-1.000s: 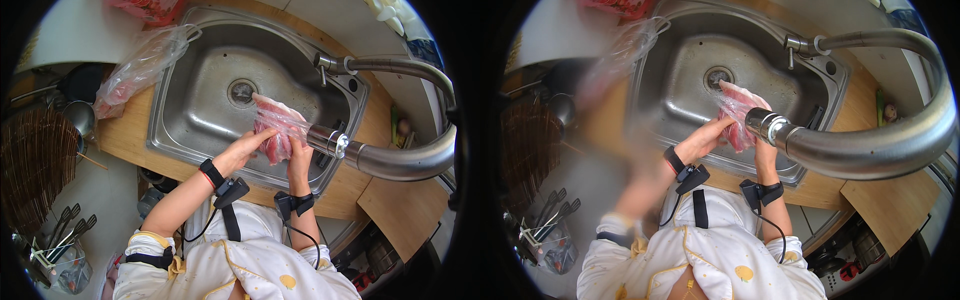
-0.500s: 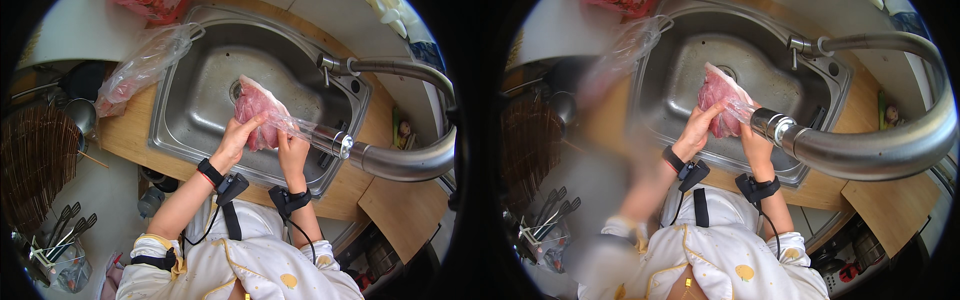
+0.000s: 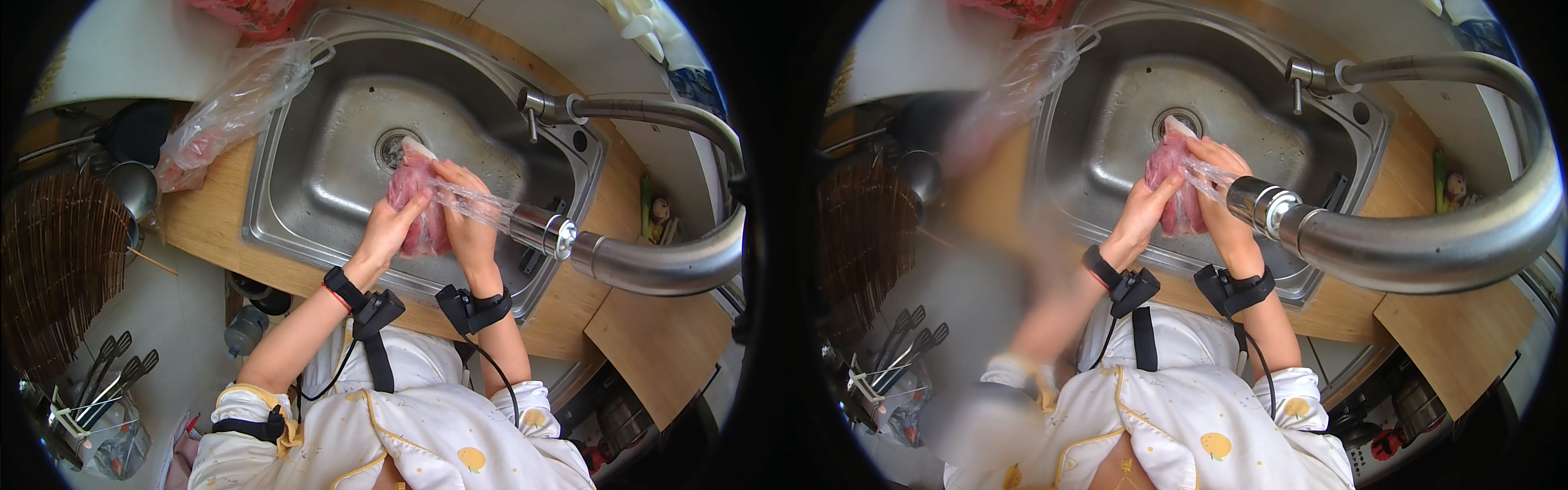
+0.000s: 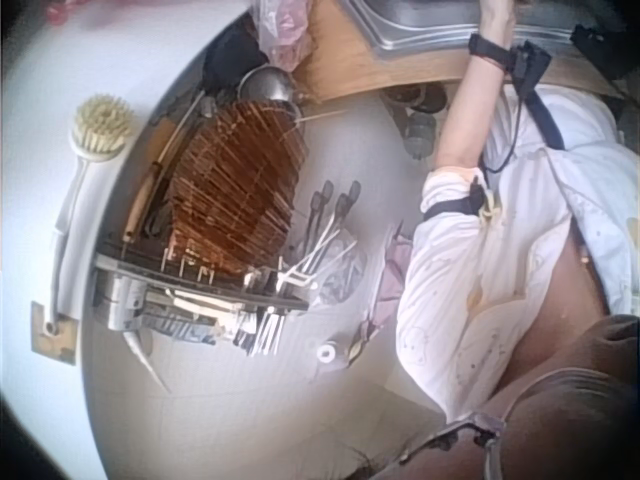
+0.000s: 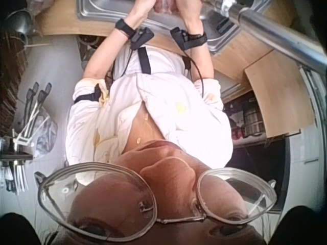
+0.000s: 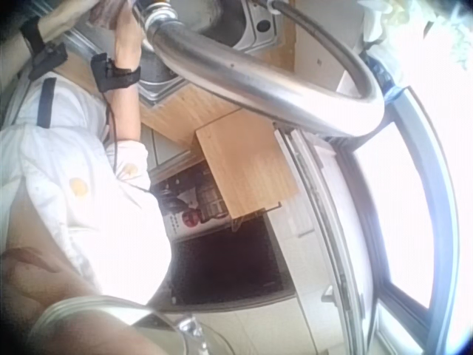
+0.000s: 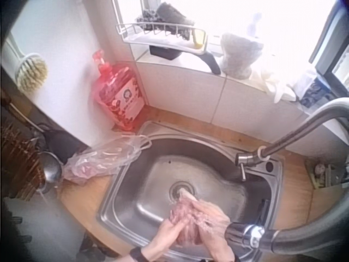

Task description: The person rinses a raw pork cut under running water in a kitchen sink, turning it to wet all sides. After rinsing, the person places the meat into a clear plastic bag on the countertop.

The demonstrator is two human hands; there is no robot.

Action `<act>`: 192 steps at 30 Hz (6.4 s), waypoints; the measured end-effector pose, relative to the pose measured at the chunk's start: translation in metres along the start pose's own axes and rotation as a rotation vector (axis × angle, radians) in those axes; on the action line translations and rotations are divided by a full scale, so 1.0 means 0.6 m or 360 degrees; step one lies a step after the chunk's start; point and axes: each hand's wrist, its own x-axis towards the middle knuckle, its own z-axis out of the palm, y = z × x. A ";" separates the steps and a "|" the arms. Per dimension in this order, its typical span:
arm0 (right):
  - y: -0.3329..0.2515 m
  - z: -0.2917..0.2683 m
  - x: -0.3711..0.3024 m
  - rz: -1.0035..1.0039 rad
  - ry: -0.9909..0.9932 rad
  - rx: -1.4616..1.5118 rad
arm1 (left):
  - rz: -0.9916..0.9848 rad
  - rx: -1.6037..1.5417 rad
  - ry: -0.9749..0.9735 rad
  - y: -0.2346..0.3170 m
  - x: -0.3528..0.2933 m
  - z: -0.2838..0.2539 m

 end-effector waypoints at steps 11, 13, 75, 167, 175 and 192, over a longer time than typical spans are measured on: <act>-0.049 0.003 0.018 0.1083 -0.0132 0.1321 | 0.0003 -0.0012 -0.0088 -0.005 0.005 -0.003; -0.046 0.002 0.020 0.1153 -0.0226 0.1463 | -0.0066 0.0017 -0.0010 -0.007 0.006 -0.003; 0.063 0.056 -0.045 0.1344 0.0188 0.2281 | 0.0714 0.0980 0.0106 0.023 -0.009 -0.039; 0.101 -0.084 -0.099 0.1185 -0.0630 0.1510 | -0.0096 0.0059 -0.0432 0.068 -0.036 0.026; 0.084 -0.144 -0.116 0.0800 -0.0522 0.1446 | 0.0093 0.0006 -0.0563 0.070 -0.066 0.046; 0.008 -0.063 -0.050 0.1789 -0.0954 0.0949 | -0.0614 -0.0008 -0.0425 0.068 -0.023 -0.033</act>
